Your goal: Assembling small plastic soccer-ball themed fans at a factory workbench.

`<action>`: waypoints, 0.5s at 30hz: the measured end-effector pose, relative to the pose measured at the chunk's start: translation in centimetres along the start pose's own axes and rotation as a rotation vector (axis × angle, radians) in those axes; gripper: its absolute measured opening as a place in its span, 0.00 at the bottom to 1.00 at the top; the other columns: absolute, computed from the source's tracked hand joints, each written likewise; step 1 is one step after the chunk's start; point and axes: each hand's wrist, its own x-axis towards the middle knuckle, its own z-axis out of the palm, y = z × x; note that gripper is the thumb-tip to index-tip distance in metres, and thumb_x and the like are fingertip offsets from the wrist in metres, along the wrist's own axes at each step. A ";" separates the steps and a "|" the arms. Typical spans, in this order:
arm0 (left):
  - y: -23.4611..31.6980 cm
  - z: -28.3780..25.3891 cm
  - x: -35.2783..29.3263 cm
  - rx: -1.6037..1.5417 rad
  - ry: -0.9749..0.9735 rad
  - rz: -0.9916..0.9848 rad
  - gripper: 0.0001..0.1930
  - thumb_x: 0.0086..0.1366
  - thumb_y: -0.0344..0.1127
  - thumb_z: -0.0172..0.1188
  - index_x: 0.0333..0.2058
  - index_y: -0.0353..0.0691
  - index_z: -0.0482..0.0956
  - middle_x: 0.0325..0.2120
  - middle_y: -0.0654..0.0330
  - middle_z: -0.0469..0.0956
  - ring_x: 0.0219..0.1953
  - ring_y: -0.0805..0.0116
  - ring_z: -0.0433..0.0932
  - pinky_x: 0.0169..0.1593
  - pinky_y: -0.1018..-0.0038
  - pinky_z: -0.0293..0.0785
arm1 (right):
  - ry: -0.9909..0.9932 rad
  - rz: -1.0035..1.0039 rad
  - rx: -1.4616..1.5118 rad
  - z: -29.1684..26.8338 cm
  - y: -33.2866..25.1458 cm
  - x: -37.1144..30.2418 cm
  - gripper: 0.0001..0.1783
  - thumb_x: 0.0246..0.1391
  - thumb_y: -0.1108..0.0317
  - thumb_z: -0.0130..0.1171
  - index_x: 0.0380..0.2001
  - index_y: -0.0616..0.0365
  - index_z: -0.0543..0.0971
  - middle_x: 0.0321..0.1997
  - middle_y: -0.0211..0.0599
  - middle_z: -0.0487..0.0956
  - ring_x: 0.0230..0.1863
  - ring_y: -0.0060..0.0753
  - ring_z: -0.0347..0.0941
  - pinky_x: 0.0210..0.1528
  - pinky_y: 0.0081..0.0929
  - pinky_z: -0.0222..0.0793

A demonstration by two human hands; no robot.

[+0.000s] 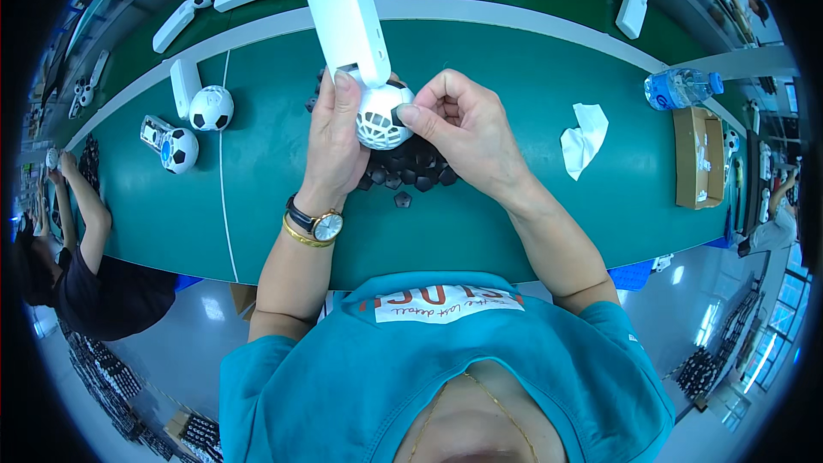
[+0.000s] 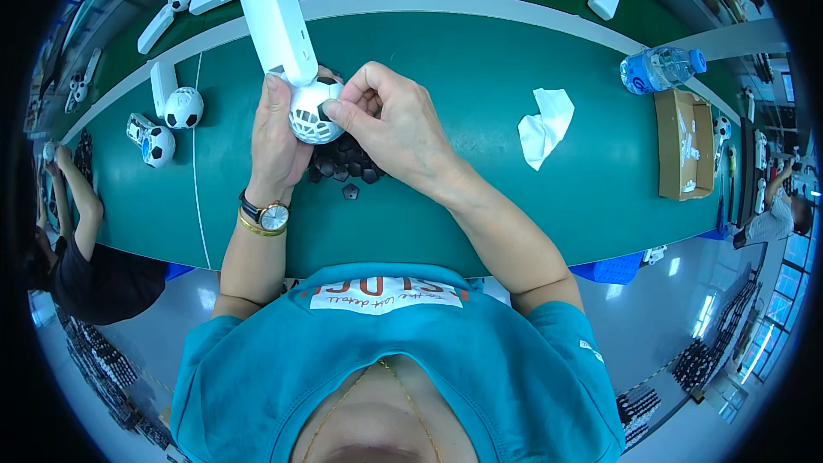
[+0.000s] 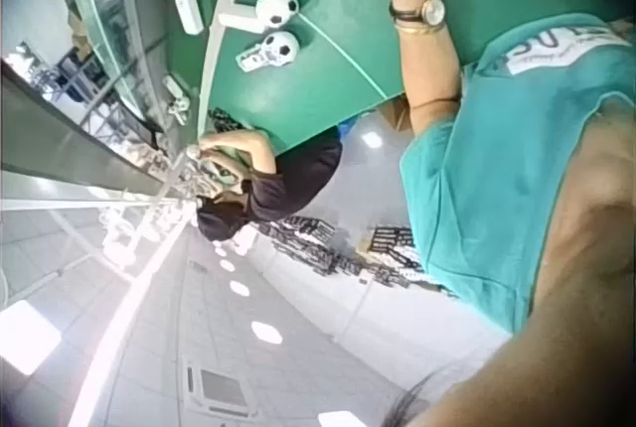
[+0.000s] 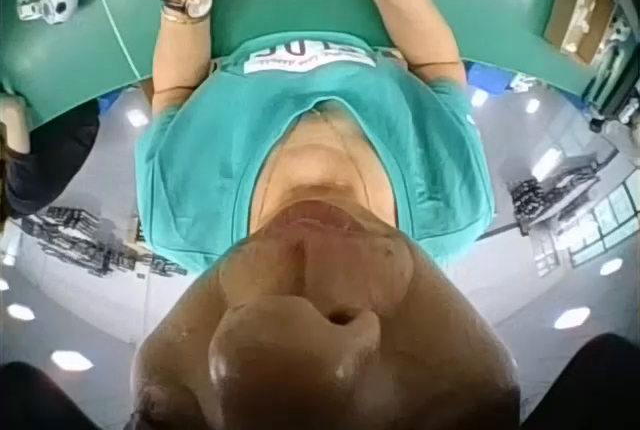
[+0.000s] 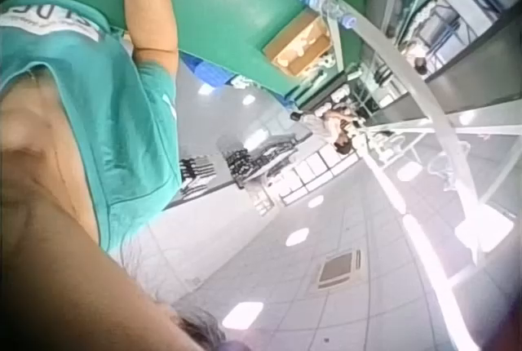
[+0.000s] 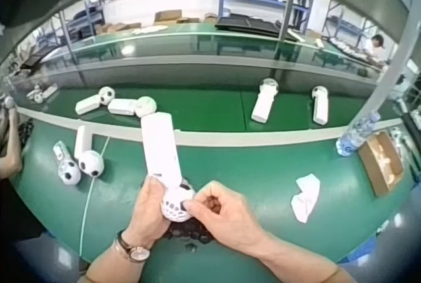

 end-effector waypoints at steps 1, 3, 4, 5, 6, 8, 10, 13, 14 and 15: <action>-0.1 0.1 0.0 -0.006 0.014 0.007 0.22 0.73 0.50 0.38 0.52 0.37 0.62 0.40 0.55 0.74 0.41 0.69 0.77 0.43 0.74 0.76 | -0.002 -0.003 0.077 0.1 0.2 0.1 0.09 0.55 0.70 0.63 0.33 0.60 0.72 0.30 0.26 0.74 0.29 0.11 0.70 0.30 0.11 0.67; -0.1 0.3 0.1 -0.015 0.027 0.006 0.22 0.73 0.50 0.38 0.52 0.37 0.62 0.40 0.54 0.74 0.40 0.69 0.77 0.42 0.74 0.77 | -0.003 -0.007 0.232 0.3 0.7 0.4 0.11 0.54 0.70 0.63 0.35 0.60 0.71 0.31 0.27 0.74 0.28 0.12 0.70 0.29 0.11 0.67; -0.1 0.3 0.1 -0.002 0.028 0.025 0.22 0.73 0.50 0.38 0.52 0.37 0.62 0.39 0.54 0.75 0.40 0.69 0.77 0.42 0.74 0.77 | 0.006 0.006 0.234 0.2 0.7 0.5 0.11 0.54 0.70 0.63 0.35 0.60 0.71 0.31 0.27 0.74 0.28 0.12 0.70 0.29 0.11 0.67; 0.0 0.4 0.2 0.010 0.028 0.044 0.21 0.73 0.49 0.38 0.52 0.36 0.62 0.39 0.54 0.75 0.39 0.69 0.78 0.42 0.74 0.77 | -0.016 0.010 0.219 0.1 0.5 0.7 0.12 0.54 0.70 0.63 0.37 0.60 0.71 0.31 0.27 0.74 0.27 0.12 0.70 0.28 0.11 0.67; -0.1 0.5 0.1 0.020 0.033 0.061 0.21 0.73 0.48 0.38 0.52 0.36 0.62 0.38 0.54 0.75 0.39 0.69 0.78 0.42 0.74 0.77 | -0.041 0.018 0.204 -0.1 0.2 0.9 0.14 0.53 0.70 0.64 0.38 0.60 0.70 0.31 0.27 0.74 0.27 0.12 0.70 0.27 0.11 0.67; -0.3 0.7 -0.2 0.024 0.048 0.064 0.21 0.73 0.48 0.38 0.52 0.36 0.62 0.38 0.54 0.75 0.39 0.69 0.78 0.41 0.74 0.77 | -0.059 0.042 0.191 -0.4 0.1 0.6 0.15 0.53 0.70 0.64 0.39 0.61 0.70 0.31 0.28 0.74 0.27 0.13 0.70 0.27 0.11 0.67; -0.2 0.5 0.3 0.047 0.055 0.123 0.20 0.74 0.46 0.38 0.52 0.36 0.62 0.37 0.54 0.76 0.38 0.68 0.78 0.41 0.73 0.77 | -0.112 0.091 0.232 -0.7 0.1 1.1 0.15 0.53 0.69 0.64 0.40 0.62 0.71 0.30 0.28 0.74 0.26 0.14 0.69 0.26 0.13 0.67; 0.2 0.7 0.6 0.008 0.029 0.035 0.20 0.74 0.47 0.37 0.52 0.35 0.62 0.38 0.53 0.76 0.39 0.66 0.78 0.41 0.72 0.78 | -0.104 0.132 0.265 -1.9 0.5 1.8 0.14 0.53 0.68 0.63 0.40 0.63 0.73 0.29 0.28 0.74 0.25 0.14 0.69 0.26 0.14 0.68; 0.2 0.6 0.6 -0.010 0.024 -0.002 0.21 0.74 0.47 0.37 0.52 0.35 0.62 0.38 0.53 0.76 0.39 0.65 0.79 0.41 0.72 0.78 | -0.086 0.147 0.278 -2.6 0.7 1.9 0.14 0.54 0.67 0.63 0.39 0.63 0.74 0.29 0.28 0.74 0.26 0.15 0.69 0.26 0.15 0.68; 0.1 0.4 0.6 -0.015 0.023 -0.005 0.21 0.74 0.47 0.37 0.52 0.35 0.62 0.38 0.53 0.76 0.39 0.65 0.79 0.41 0.72 0.78 | -0.068 0.162 0.290 -3.3 0.9 2.0 0.13 0.54 0.67 0.63 0.39 0.63 0.75 0.29 0.28 0.75 0.26 0.15 0.70 0.27 0.16 0.69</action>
